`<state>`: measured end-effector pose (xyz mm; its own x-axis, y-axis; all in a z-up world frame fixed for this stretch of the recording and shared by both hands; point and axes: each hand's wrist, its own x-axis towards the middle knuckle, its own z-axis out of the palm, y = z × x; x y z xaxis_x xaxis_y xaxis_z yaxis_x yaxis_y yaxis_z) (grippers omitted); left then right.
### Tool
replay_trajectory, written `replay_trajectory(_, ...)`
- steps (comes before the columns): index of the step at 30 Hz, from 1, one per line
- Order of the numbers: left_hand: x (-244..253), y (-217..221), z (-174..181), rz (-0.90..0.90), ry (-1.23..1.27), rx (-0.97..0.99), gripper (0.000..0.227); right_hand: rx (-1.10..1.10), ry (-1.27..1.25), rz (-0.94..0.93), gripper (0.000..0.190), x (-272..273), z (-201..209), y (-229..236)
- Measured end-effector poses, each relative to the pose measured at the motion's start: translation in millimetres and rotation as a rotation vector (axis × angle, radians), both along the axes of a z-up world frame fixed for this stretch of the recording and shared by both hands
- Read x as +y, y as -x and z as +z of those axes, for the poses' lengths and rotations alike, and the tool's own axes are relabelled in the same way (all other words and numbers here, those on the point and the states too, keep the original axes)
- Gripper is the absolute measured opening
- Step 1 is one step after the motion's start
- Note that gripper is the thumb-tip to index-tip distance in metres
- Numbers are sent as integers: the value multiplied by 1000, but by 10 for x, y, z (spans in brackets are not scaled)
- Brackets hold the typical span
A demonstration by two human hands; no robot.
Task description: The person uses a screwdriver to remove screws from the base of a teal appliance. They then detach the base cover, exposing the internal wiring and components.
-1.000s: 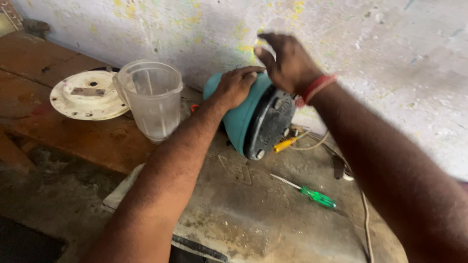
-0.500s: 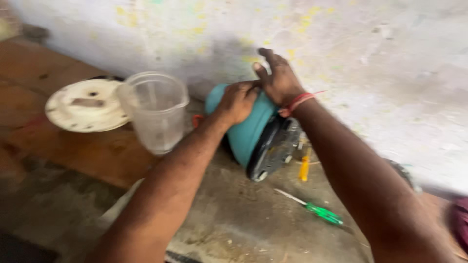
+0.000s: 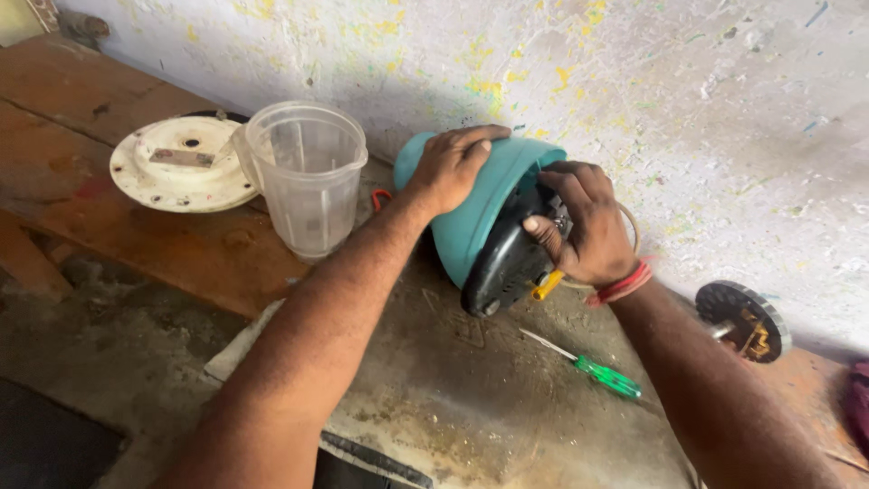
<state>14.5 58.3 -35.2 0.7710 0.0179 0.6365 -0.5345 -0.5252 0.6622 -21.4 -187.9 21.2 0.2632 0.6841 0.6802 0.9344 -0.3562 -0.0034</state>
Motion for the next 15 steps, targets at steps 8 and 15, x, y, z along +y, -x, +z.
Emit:
replay_trajectory(8,83,163,22,-35,103,81,37,240,64,21,34,196,81,-239)
replay_trajectory(15,79,190,37,-25,112,130,40,96,34,-40,24,289,136,-152)
